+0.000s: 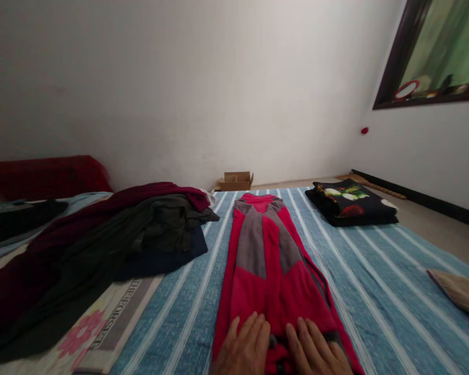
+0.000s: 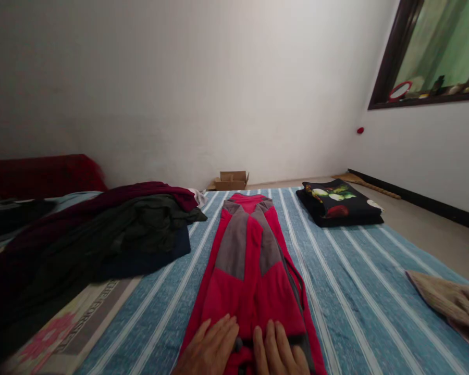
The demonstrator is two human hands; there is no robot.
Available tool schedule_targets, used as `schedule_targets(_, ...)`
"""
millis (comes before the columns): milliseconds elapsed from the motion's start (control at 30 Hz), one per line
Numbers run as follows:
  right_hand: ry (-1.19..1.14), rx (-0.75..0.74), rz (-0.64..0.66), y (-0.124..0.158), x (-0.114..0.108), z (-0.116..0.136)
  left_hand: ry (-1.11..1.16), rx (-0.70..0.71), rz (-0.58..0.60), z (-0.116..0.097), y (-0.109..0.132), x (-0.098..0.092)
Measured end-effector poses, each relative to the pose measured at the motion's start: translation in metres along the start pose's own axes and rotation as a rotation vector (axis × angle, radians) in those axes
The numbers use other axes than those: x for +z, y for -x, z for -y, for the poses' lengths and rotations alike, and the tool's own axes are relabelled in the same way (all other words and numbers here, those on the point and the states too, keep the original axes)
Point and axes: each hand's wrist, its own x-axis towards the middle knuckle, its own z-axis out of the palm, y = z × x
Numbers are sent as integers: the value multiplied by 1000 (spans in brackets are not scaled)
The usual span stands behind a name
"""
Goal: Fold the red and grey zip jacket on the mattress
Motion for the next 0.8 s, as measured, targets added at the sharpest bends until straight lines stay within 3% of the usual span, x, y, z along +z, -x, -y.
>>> schedule_targets(200,-16,-23,34,10,5,4,48,-19,10,-4,0,-9)
schedule_targets(400,-99,53,-35,27,16,15,71,-22,10,-5,0,-12)
schedule_targets(567,-74,-49,-45,21,6,11,111,-34,57,-8,0,-21)
schedule_targets(700,-90,11,-93,13,2,19,131,-66,137,-8,-5,-27)
schedule_targets(800,-99,35,-158,10,4,27,143,-60,120,-9,-5,-32)
